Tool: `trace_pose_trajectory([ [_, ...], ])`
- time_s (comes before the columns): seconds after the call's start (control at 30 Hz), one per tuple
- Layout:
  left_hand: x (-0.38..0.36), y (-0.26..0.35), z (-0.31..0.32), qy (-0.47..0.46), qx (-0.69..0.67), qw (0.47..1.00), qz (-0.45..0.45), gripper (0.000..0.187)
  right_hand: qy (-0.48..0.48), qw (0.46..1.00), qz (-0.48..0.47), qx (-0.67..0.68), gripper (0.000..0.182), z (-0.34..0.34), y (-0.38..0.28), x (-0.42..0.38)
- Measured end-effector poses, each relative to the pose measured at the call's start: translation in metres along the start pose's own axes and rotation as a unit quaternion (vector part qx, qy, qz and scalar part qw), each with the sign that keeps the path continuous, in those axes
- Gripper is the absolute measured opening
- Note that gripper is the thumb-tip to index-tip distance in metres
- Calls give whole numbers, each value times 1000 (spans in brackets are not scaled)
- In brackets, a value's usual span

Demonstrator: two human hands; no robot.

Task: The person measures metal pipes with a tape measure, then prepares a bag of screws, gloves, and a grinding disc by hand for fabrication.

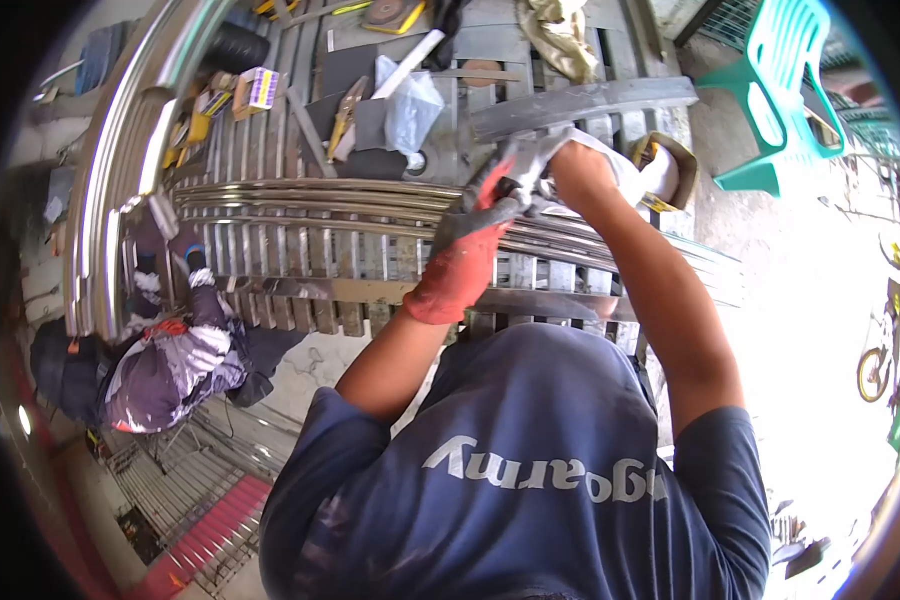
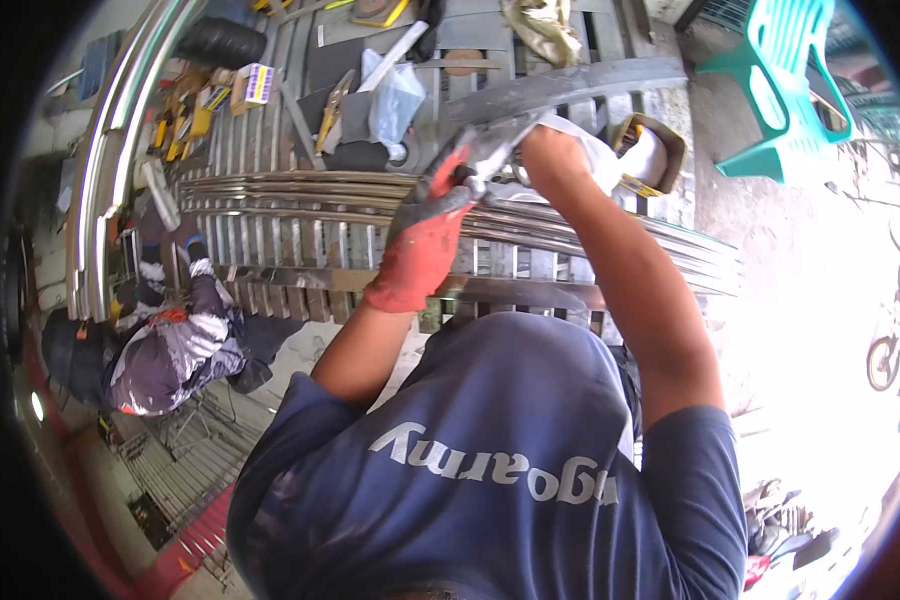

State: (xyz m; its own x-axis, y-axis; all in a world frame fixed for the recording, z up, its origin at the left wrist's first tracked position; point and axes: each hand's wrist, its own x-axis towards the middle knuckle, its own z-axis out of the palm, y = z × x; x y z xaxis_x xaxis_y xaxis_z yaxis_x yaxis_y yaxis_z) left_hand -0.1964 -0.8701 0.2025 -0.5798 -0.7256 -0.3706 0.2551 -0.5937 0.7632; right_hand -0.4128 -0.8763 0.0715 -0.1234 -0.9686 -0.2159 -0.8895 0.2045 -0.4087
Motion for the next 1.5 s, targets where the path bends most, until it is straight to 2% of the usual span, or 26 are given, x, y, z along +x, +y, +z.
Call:
trace_pose_trajectory([
  [0.07,4,-4,-5,14,20,1000,16,69,-35,999,29,29,28,-17,-9,-6],
  [0.13,5,2,1,16,8,999,36,70,-14,996,35,83,33,-24,-12,-12],
  [0.2,7,4,-1,8,-3,999,33,72,-39,972,28,229,38,-27,-7,-15],
  [0.33,6,3,-7,-8,12,999,40,75,-14,933,13,361,44,-16,7,-20],
  [0.4,6,5,-6,1,13,999,41,74,-55,868,74,489,42,-20,9,-26],
  [0.47,4,12,1,10,22,999,47,74,-123,770,154,608,41,-54,-2,-40],
  [0.53,5,7,-2,30,10,998,45,74,-120,702,139,688,42,-59,1,-52],
  [0.63,8,7,-10,-7,29,999,31,80,-108,639,148,747,39,-99,16,-79],
  [0.67,8,6,-12,1,29,999,29,79,-109,600,126,783,39,-103,34,-84],
  [0.73,9,14,-5,6,45,999,30,77,-43,599,107,792,37,-120,60,-91],
  [0.8,9,10,-15,-8,37,999,29,75,-15,649,136,748,35,-120,100,-86],
  [0.83,10,7,-18,-17,33,999,29,73,23,670,185,718,32,-118,107,-80],
  [0.87,9,6,-16,-11,32,999,30,73,29,720,206,662,36,-109,126,-74],
  [0.93,12,11,-10,7,29,999,25,71,42,782,286,552,48,-98,140,-59],
  [1.03,11,9,-14,-10,26,999,35,70,36,816,310,486,47,-87,151,-57],
  [1.13,7,14,-12,0,27,999,40,71,43,819,305,484,53,-92,152,-55],
  [1.17,10,18,-15,1,24,999,30,71,44,838,292,459,48,-99,152,-54],
  [1.23,9,18,-18,5,22,999,30,71,43,927,231,292,45,-94,177,-48],
  [1.3,8,16,-17,18,17,999,38,72,51,905,318,278,40,-104,175,-49],
  [1.4,7,13,-19,7,6,999,48,72,89,958,260,83,31,-111,159,-54],
  [1.43,6,13,-15,16,8,999,50,72,84,952,276,101,29,-99,167,-50],
  [1.5,3,14,-6,33,14,998,52,72,56,962,263,43,30,-74,176,-38],
])
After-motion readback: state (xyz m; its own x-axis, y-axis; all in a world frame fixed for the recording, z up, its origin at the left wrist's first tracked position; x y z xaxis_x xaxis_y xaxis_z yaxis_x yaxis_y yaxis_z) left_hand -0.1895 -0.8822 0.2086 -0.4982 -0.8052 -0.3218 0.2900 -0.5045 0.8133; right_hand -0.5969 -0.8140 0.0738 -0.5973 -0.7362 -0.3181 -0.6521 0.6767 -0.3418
